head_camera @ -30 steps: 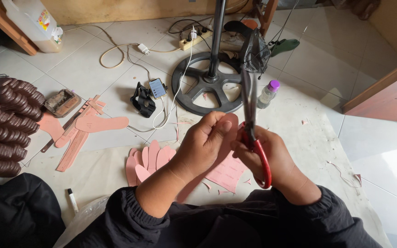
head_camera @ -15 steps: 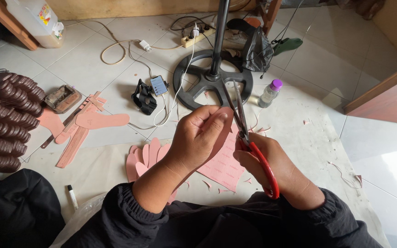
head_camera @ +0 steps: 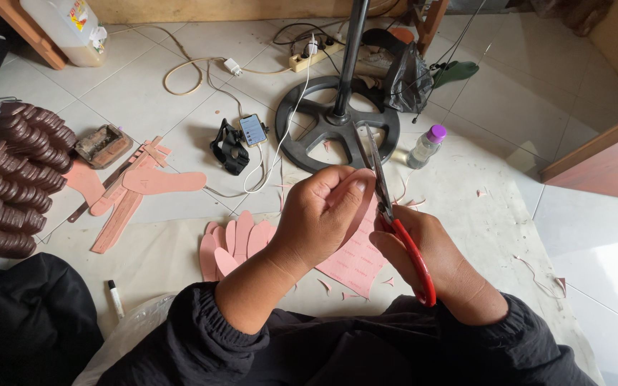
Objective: The person uses red-handled scissors to cut a pink sheet of material along pre-drawn outlines. They rotate the sheet and trim the edges to separate individual shapes, which accumulate on the floor.
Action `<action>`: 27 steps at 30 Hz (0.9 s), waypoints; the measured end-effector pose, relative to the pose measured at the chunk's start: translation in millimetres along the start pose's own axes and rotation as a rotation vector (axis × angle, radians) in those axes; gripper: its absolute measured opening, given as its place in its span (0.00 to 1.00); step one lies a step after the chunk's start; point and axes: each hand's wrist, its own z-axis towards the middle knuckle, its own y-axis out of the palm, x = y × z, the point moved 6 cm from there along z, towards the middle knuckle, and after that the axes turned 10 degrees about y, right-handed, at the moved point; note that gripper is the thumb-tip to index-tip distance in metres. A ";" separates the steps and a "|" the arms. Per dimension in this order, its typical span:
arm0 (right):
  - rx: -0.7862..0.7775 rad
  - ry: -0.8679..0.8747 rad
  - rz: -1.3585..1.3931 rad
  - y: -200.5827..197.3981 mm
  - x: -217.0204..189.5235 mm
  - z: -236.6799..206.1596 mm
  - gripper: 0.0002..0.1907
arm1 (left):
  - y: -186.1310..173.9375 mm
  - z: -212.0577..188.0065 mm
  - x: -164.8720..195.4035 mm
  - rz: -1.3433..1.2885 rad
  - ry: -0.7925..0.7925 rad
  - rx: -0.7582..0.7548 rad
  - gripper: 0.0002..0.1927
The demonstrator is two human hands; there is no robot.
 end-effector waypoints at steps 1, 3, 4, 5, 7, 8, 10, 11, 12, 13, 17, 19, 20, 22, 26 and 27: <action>0.001 -0.003 0.002 0.3 0.4 0.2 0.11 | 0.1 0.0 0.5 0.008 0.001 0.004 0.14; -0.002 0.018 0.016 1.2 2.9 0.6 0.11 | -0.4 -0.1 1.8 0.021 0.007 0.008 0.15; -0.006 0.042 0.028 1.8 5.0 0.8 0.11 | -0.7 -0.2 2.6 0.025 0.012 0.007 0.15; -0.010 0.066 0.040 2.2 7.2 1.0 0.11 | -1.0 -0.2 3.3 0.029 0.017 0.006 0.15; -0.002 -0.017 0.032 0.9 4.1 0.3 0.11 | -1.0 -0.5 3.5 0.023 0.005 0.002 0.15; 0.002 -0.058 0.028 -0.1 2.5 -0.2 0.11 | -1.2 -0.5 3.6 0.021 -0.001 0.000 0.15; 0.005 -0.063 0.009 -0.8 3.9 -0.4 0.10 | -2.0 -0.2 3.6 0.020 -0.013 -0.008 0.15; 0.007 -0.066 -0.001 -0.9 4.4 -0.3 0.10 | -2.6 -0.2 3.5 0.021 -0.019 -0.011 0.15; -0.004 -0.021 0.013 0.0 7.5 0.5 0.10 | -3.6 -0.6 3.0 0.033 -0.031 -0.007 0.14; -0.013 0.026 0.027 1.1 10.9 1.1 0.10 | -4.4 -1.0 2.0 0.044 -0.044 -0.004 0.14; 0.019 0.115 0.071 -5.4 18.4 5.9 0.08 | -6.2 -1.0 -3.5 -0.026 -0.030 0.011 0.12; -0.037 0.065 0.290 -7.1 15.5 10.4 0.08 | -5.1 1.3 -17.4 -0.235 -0.117 0.074 0.12; -0.067 0.042 0.400 -6.5 13.7 11.6 0.09 | -5.3 0.6 -24.8 -0.338 -0.162 0.106 0.11; -0.036 -0.039 0.387 -7.9 8.0 10.4 0.08 | -8.4 -0.6 -41.4 -0.497 -0.273 0.179 0.11; -0.026 -0.025 0.417 -1.4 0.0 6.3 0.04 | -4.1 4.7 -48.3 -1.028 -0.230 0.067 0.15; -0.014 0.000 0.378 0.4 -1.1 4.2 0.05 | -3.1 4.2 -48.5 -1.080 -0.233 0.044 0.15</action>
